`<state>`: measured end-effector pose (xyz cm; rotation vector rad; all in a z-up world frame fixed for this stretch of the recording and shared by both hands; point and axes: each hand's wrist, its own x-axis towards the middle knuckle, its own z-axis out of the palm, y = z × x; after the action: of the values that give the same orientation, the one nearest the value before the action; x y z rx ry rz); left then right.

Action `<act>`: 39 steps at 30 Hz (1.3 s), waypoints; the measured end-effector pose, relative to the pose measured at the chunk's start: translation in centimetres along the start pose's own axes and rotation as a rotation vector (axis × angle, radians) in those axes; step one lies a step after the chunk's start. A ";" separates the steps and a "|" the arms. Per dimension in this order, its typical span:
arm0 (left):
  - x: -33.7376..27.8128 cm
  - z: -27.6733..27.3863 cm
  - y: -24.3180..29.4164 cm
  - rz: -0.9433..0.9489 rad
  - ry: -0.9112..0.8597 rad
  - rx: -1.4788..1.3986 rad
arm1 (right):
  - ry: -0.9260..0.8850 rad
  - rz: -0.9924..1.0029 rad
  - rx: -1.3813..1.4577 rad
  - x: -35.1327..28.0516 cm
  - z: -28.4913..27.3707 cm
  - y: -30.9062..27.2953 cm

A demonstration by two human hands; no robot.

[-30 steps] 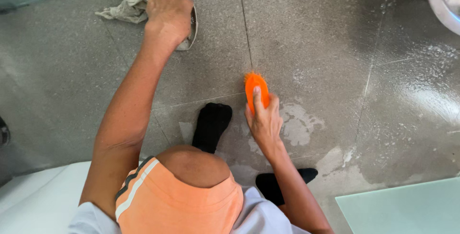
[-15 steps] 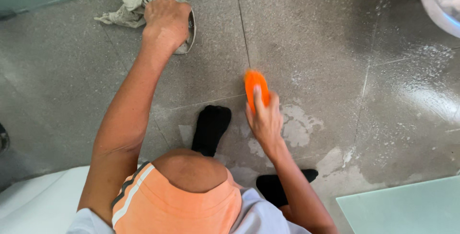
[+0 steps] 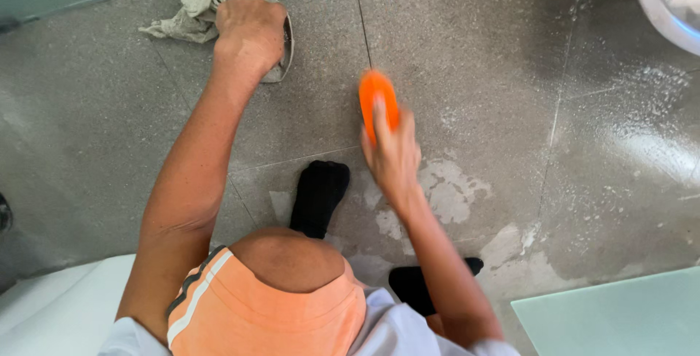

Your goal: The person scrubs a tiled bathroom floor using a steel wool pad and an orange brush, then wipes the area with a cloth. They repeatedly dip the cloth into a metal basin of soapy water and continue scrubbing and wiping the floor near a glass shower door.

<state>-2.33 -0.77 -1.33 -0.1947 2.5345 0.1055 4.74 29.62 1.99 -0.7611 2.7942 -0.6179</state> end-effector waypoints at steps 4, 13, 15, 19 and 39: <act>-1.0 1.1 -0.5 0.042 0.100 -0.021 | -0.140 0.108 -0.041 -4.9 -1.1 -0.1; -0.7 1.3 -0.4 0.070 0.171 -0.005 | 0.082 -0.107 0.020 10.9 2.9 1.9; -0.4 1.3 -0.6 0.087 0.200 -0.016 | -0.018 -0.130 0.071 2.7 0.8 3.5; -0.9 1.8 -1.2 0.124 0.242 -0.089 | -0.242 -0.098 0.065 -15.3 -3.1 5.9; -0.8 1.3 -0.7 0.072 0.195 -0.044 | -0.215 0.197 -0.016 -2.5 -0.4 0.8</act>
<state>-0.89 -1.25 -1.95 -0.1363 2.7359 0.1788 6.38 31.65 2.20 -0.5123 2.6350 -0.4509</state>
